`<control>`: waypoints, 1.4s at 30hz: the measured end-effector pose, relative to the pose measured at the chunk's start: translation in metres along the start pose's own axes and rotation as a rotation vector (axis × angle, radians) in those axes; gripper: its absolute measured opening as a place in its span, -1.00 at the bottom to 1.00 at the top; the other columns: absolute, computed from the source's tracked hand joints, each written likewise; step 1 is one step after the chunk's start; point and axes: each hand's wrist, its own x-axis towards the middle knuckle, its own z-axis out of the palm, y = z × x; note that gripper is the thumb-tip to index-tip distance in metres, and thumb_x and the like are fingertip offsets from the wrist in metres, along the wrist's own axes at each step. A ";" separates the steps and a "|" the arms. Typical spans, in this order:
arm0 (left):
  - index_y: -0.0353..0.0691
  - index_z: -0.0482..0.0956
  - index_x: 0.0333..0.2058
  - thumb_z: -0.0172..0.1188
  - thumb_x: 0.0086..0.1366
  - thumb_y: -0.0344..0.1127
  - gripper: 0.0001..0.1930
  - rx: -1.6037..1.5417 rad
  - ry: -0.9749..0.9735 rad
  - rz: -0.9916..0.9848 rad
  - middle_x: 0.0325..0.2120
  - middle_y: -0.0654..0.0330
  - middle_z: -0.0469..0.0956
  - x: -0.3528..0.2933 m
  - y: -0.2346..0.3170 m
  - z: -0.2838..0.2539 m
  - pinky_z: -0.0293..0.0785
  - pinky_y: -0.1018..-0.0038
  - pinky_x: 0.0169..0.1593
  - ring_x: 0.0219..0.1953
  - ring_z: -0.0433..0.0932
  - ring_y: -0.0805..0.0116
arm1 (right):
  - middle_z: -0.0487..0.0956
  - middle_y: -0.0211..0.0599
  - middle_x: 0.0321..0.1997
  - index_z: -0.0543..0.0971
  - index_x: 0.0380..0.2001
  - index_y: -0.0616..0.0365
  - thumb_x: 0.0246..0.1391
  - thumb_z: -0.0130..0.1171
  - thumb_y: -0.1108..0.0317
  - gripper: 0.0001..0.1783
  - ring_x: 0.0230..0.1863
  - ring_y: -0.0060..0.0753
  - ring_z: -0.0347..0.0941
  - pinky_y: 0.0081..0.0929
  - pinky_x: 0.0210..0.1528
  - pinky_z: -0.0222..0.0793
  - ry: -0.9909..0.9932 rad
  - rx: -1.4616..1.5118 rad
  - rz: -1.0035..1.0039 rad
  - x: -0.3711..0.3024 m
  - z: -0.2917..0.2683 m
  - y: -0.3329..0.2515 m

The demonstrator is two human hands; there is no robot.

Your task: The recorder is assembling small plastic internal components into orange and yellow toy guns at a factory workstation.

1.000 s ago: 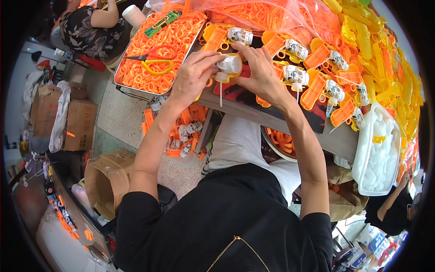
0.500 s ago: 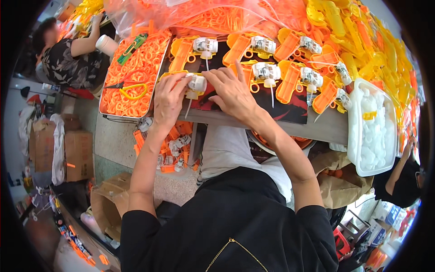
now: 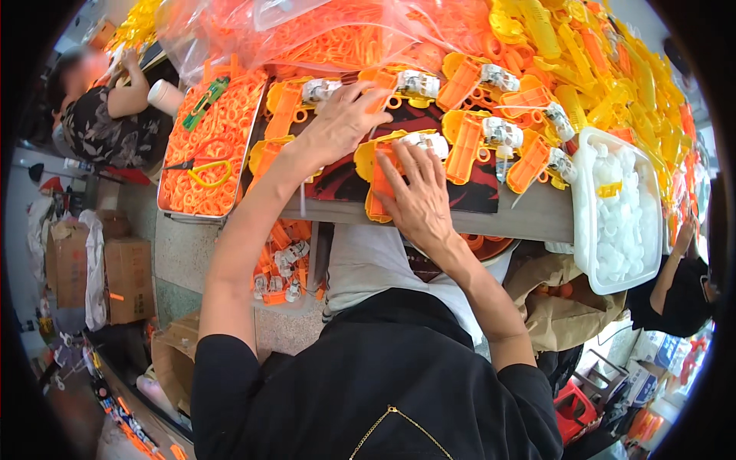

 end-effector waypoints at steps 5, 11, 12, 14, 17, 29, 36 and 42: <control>-0.22 0.56 -0.24 0.23 0.13 -0.52 -0.81 -0.104 -0.201 0.017 0.21 0.05 0.38 0.013 -0.017 0.016 0.45 0.23 0.18 0.24 0.37 0.03 | 0.31 -0.17 0.37 0.39 0.28 0.00 -0.01 0.35 0.13 -0.24 0.42 -0.12 0.14 0.00 0.48 -0.07 0.009 0.048 -0.001 -0.002 0.007 0.007; -0.28 0.60 -0.30 0.28 0.17 -0.46 -0.88 -0.268 -0.101 -0.083 0.09 0.06 0.51 0.005 -0.019 0.015 0.50 0.28 0.03 -0.02 0.57 0.05 | 0.31 -0.17 0.36 0.40 0.26 0.00 0.01 0.32 0.06 -0.26 0.43 -0.14 0.13 0.00 0.49 -0.09 0.035 0.021 0.005 0.001 0.009 0.016; -0.29 0.61 -0.29 0.29 0.18 -0.45 -0.88 -0.280 -0.084 -0.106 0.04 0.07 0.54 0.009 -0.016 0.016 0.50 0.29 0.01 -0.04 0.58 0.06 | 0.32 -0.17 0.36 0.40 0.26 0.01 0.02 0.32 0.05 -0.26 0.43 -0.14 0.13 0.00 0.49 -0.10 0.043 0.019 0.006 0.000 0.009 0.019; -0.30 0.63 -0.28 0.29 0.20 -0.44 -0.88 -0.311 -0.046 -0.169 -0.04 0.07 0.58 0.011 -0.014 0.019 0.50 0.31 -0.01 -0.07 0.60 0.07 | 0.32 -0.16 0.36 0.40 0.25 0.02 0.02 0.32 0.04 -0.27 0.43 -0.13 0.13 0.01 0.50 -0.11 0.054 0.031 -0.004 0.009 0.013 0.025; -0.33 0.64 -0.26 0.28 0.23 -0.45 -0.88 -0.316 0.052 -0.234 -0.10 0.08 0.61 0.006 -0.030 0.027 0.51 0.37 -0.06 -0.15 0.63 0.17 | 0.34 -0.13 0.34 0.42 0.23 0.05 0.02 0.31 0.02 -0.28 0.44 -0.11 0.13 0.05 0.50 -0.13 0.130 0.045 -0.060 0.031 0.030 0.036; -0.35 0.61 -0.22 0.22 0.32 -0.41 -0.87 -0.261 0.167 -0.378 0.07 0.04 0.53 0.014 0.002 0.023 0.36 0.28 0.12 0.04 0.50 0.06 | 0.67 -0.18 -0.20 0.65 -0.18 0.22 0.12 0.25 0.42 -0.80 -0.16 -0.33 0.60 -0.40 0.00 0.47 0.382 0.006 0.518 -0.078 -0.220 0.167; -0.28 0.61 -0.24 0.22 0.31 -0.37 -0.88 -0.277 0.049 -0.277 -0.20 0.07 0.58 0.030 0.019 0.023 0.37 0.26 0.04 -0.06 0.48 0.06 | 0.68 -0.13 -0.24 0.67 -0.23 0.20 0.11 0.29 0.06 -0.61 -0.21 -0.18 0.60 -0.28 -0.10 0.46 0.144 -0.325 0.692 -0.085 -0.255 0.309; -0.28 0.63 -0.28 0.26 0.23 -0.39 -0.88 -0.388 -0.001 -0.151 -0.24 0.12 0.61 0.029 0.008 0.018 0.39 0.28 0.02 -0.11 0.50 0.10 | 0.64 -0.15 -0.34 0.66 -0.30 0.26 0.07 0.27 0.21 -0.70 -0.26 -0.26 0.58 -0.34 -0.13 0.46 -0.076 -0.267 0.736 -0.097 -0.265 0.336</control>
